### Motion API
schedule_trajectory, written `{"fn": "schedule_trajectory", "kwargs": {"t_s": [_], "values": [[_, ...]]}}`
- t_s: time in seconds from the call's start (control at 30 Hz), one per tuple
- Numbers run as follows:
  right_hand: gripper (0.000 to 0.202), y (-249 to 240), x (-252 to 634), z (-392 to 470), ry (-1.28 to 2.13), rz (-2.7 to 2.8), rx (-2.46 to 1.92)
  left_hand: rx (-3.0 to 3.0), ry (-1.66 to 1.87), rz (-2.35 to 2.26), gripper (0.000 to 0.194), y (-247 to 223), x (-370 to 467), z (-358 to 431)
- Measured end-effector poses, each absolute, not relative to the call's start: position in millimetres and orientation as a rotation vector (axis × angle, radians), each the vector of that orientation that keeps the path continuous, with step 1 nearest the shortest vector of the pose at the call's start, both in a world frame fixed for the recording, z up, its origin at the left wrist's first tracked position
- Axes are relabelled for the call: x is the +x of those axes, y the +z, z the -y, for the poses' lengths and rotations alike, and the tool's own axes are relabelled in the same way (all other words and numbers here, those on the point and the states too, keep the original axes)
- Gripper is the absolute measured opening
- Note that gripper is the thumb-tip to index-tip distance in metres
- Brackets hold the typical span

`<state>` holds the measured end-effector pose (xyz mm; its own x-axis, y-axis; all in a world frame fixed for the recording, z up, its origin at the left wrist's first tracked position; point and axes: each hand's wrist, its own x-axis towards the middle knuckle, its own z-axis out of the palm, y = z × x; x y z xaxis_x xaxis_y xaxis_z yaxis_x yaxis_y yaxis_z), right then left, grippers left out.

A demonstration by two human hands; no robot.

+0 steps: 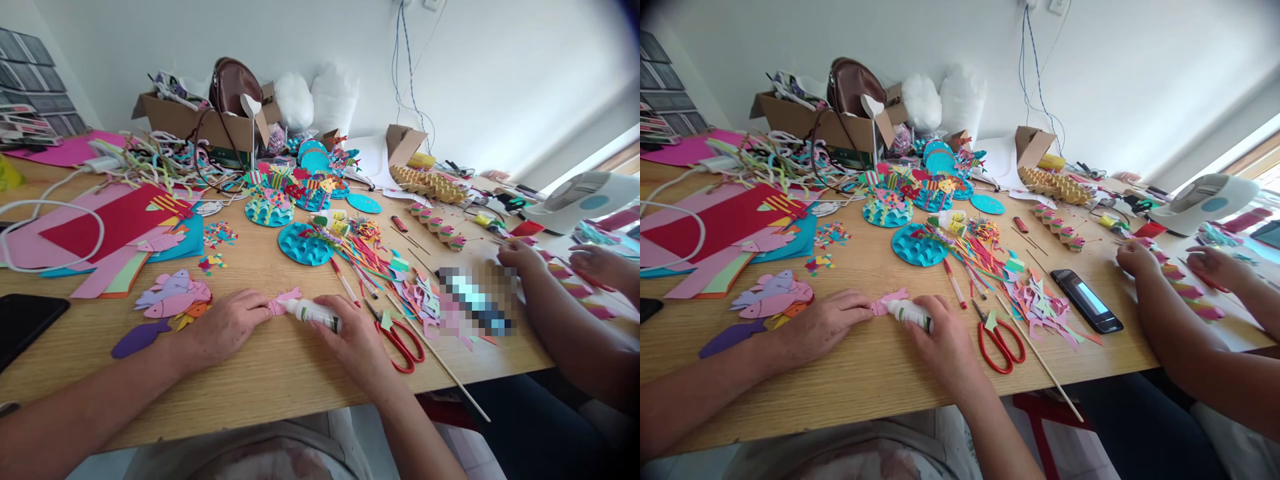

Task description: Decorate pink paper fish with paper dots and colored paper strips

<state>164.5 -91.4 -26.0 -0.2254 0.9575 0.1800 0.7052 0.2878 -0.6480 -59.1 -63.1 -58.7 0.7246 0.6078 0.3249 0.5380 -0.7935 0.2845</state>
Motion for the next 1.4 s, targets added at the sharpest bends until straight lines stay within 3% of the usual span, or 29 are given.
{"fn": "schedule_trajectory", "kwargs": {"t_s": [1.4], "values": [[0.022, -33, 182, 107, 0.513, 1.917, -1.590, 2.762, 0.603, -0.924, 0.039, -58, -59, 62]]}}
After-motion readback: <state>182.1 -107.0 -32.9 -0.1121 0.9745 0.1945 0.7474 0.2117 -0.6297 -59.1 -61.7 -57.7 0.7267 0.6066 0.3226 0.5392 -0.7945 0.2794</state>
